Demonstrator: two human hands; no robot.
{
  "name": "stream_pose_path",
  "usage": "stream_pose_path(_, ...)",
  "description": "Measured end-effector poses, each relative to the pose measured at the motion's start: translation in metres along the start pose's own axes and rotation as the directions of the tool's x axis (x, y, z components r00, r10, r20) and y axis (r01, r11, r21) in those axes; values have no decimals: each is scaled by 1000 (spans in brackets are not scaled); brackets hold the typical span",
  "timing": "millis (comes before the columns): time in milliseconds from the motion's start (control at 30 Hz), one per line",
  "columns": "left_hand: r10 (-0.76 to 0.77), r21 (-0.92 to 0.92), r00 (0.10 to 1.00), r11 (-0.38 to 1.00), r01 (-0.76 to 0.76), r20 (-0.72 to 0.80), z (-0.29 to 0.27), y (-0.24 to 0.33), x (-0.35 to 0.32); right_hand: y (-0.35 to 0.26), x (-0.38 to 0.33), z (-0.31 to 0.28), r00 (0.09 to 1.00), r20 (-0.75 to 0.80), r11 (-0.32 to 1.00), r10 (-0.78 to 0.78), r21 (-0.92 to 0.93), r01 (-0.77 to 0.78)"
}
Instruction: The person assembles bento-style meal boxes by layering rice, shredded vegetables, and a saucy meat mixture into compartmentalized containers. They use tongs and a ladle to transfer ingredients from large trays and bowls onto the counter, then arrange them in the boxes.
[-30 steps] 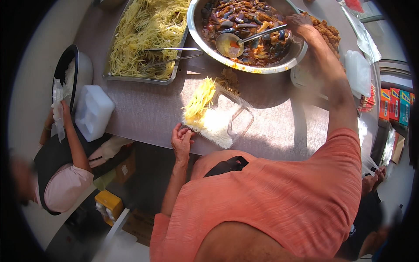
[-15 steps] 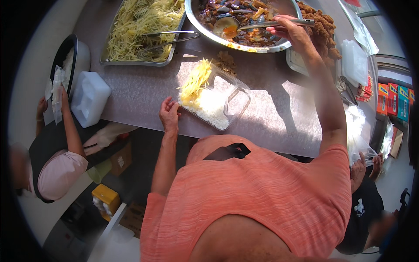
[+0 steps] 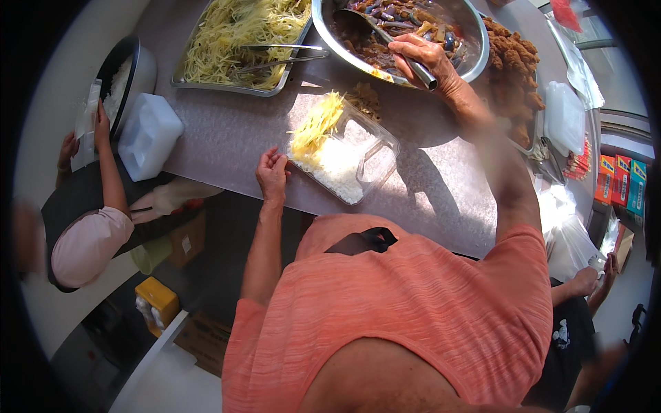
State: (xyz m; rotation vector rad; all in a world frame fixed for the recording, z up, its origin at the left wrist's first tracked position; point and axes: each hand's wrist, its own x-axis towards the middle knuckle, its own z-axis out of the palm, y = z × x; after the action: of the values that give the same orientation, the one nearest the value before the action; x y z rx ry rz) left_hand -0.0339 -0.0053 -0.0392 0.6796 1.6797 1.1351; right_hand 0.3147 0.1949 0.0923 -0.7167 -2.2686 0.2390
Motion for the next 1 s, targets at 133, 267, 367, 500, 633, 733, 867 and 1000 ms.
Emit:
stream_pose_path(133,-2,21,1000,1000,3,-29,-2,3,9,-25,-16,-36,994,80,996,80,19,-82)
stream_pose_path(267,0,43,1000,999,0,0,-1,8,17,-36,-32,-67,964,105,961,245,106,-256)
stream_pose_path(367,-13,48,999,999,12,36,0,10,17,-27,-29,-58,989,-17,989,144,-14,-144)
stream_pose_path(500,-41,39,997,999,38,67,-2,10,19,-3,-13,-11,995,-88,999,39,-33,-42)
stream_pose_path(633,-56,0,995,998,56,85,-3,12,17,-19,-5,-5,998,6,994,68,81,-68)
stream_pose_path(733,-63,6,994,998,63,93,-5,14,16,-39,-16,-45,984,173,988,44,136,-68)
stream_pose_path(867,-79,3,989,997,80,123,-10,13,17,-62,-21,-86,974,214,996,75,25,-83)
stream_pose_path(1000,-65,-4,989,998,66,133,-10,12,11,-44,-40,-95,975,65,972,211,-119,-203)
